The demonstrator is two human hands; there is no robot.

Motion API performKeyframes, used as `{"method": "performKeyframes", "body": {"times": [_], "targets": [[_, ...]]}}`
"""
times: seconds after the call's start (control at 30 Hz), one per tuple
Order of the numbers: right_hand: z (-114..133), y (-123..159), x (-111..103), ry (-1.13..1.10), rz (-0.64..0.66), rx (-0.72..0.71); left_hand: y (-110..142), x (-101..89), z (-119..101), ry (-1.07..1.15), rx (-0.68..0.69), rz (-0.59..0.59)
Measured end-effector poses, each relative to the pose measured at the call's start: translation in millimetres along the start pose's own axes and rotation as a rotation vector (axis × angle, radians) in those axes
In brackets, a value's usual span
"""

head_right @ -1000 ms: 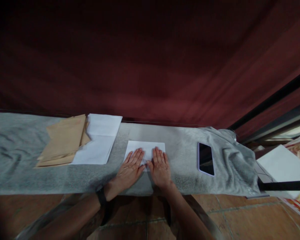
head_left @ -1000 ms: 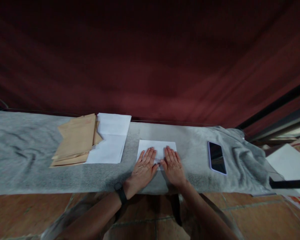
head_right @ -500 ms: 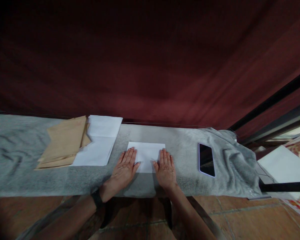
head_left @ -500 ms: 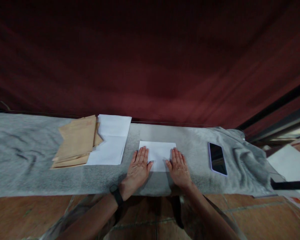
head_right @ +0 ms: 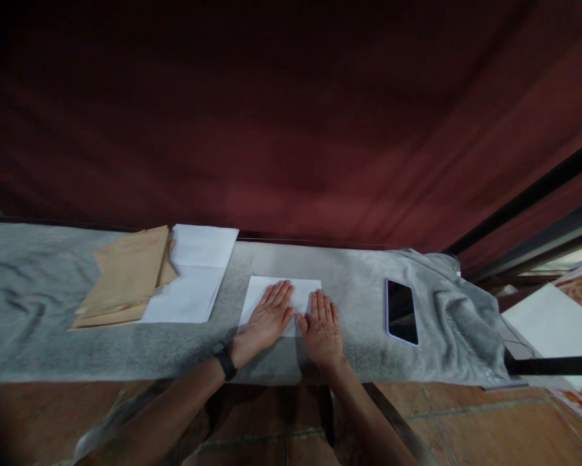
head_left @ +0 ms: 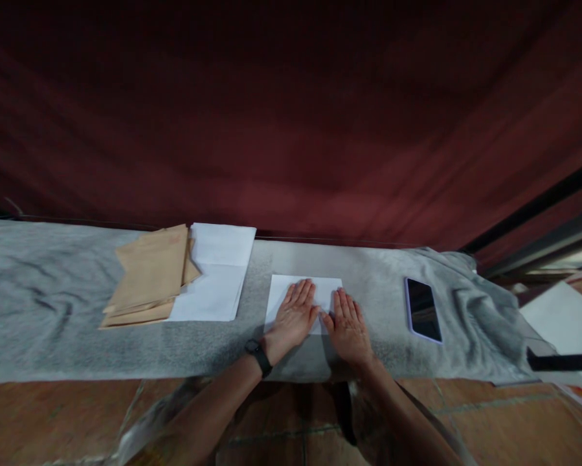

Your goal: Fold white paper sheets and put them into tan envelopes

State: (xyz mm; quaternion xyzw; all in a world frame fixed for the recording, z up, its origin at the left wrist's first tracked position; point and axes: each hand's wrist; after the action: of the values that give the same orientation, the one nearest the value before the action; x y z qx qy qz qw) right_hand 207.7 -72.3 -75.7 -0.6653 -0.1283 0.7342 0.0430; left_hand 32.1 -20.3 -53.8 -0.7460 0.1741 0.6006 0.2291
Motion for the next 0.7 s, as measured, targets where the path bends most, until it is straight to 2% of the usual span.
{"method": "performKeyframes", "body": {"times": [0.13,0.33,0.53,0.7], "targets": [[-2,0,-2,-0.019,0.03,0.006,-10,6.1,6,-0.011,-0.041,-0.024],[-3,-9,-12,-0.067,0.056,0.032,-15,2.4,8,-0.016,-0.087,0.002],[7,-32,-14,-0.182,0.099,-0.014,-6,0.5,6,-0.006,-0.018,-0.022],[15,-42,-10,-0.222,0.147,-0.147,10,-1.8,0,0.017,0.064,-0.013]]}}
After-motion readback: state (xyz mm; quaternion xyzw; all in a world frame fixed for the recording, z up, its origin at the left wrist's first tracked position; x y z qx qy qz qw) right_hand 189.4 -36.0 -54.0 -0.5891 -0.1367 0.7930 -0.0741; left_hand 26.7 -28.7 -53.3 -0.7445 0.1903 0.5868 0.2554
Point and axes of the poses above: each hand's wrist, its own y-axis away from the middle knuckle, its own x-axis out of the palm, z = x × y, and after that the axes turned 6 degrees about z, right-handed
